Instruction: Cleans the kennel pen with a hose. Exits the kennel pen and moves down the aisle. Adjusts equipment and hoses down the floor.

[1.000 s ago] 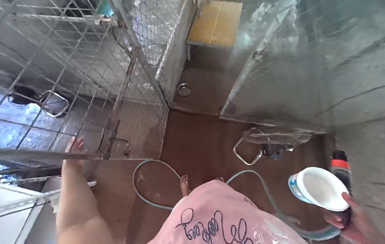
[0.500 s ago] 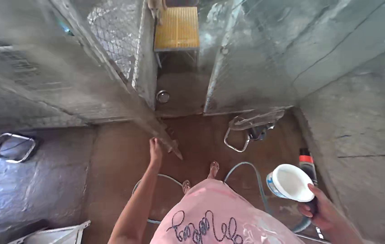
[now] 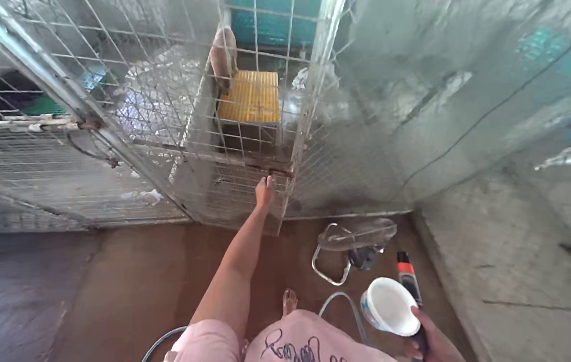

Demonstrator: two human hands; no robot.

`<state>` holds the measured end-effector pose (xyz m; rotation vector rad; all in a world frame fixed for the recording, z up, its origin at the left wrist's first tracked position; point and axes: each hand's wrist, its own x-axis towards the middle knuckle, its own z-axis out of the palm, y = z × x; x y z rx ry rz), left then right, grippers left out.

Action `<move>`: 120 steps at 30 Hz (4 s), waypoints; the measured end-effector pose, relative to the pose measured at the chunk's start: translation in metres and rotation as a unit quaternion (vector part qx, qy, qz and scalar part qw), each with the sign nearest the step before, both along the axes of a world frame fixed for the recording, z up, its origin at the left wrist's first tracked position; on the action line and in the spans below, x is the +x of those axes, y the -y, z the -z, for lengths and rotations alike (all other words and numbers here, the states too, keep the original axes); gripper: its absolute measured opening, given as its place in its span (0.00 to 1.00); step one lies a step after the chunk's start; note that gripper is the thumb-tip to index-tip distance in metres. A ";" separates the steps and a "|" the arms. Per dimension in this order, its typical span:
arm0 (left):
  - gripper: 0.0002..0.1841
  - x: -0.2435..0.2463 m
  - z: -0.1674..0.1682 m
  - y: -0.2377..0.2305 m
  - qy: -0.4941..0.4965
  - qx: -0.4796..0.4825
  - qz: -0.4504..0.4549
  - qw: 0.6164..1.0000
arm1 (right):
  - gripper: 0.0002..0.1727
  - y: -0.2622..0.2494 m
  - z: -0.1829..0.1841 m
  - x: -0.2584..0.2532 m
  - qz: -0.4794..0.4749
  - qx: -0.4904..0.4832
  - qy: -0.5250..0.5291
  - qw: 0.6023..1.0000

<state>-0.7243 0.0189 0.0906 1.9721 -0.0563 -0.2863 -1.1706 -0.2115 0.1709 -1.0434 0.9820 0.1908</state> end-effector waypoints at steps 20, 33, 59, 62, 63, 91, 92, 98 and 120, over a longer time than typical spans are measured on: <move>0.26 0.101 -0.025 0.103 -0.095 0.029 0.002 0.995 | 0.26 0.044 0.020 0.129 -0.041 0.036 -0.025 0.998; 0.40 -0.184 -0.006 -0.080 -0.291 -0.422 0.021 0.858 | 0.13 -0.105 0.041 0.265 -0.266 -0.039 -0.057 0.962; 0.38 -0.071 0.050 -0.665 -0.044 -0.014 -0.510 0.859 | 0.21 -0.419 0.048 0.367 -0.462 -0.211 -0.007 0.861; 0.39 -0.061 0.051 -0.687 -0.026 -0.004 -0.546 0.837 | 0.21 -0.434 0.049 0.375 -0.462 -0.220 -0.015 0.859; 0.39 -0.059 0.053 -0.694 -0.021 0.000 -0.550 0.835 | 0.20 -0.439 0.050 0.380 -0.462 -0.221 -0.020 0.859; 0.39 -0.344 0.048 -0.771 0.107 -0.113 -0.875 0.459 | 0.20 -0.659 0.064 0.541 -0.741 -0.215 0.020 0.636; 0.40 -0.369 0.045 -0.769 0.102 -0.102 -0.885 0.444 | 0.20 -0.670 0.064 0.538 -0.753 -0.215 0.026 0.621; 0.41 -0.526 0.031 -0.754 0.096 -0.039 -0.941 0.322 | 0.19 -0.738 0.064 0.488 -0.814 -0.232 0.060 0.529; 0.41 -1.012 0.016 -0.702 0.089 0.014 -0.994 0.062 | 0.21 -0.940 0.040 0.119 -0.903 -0.272 0.083 0.323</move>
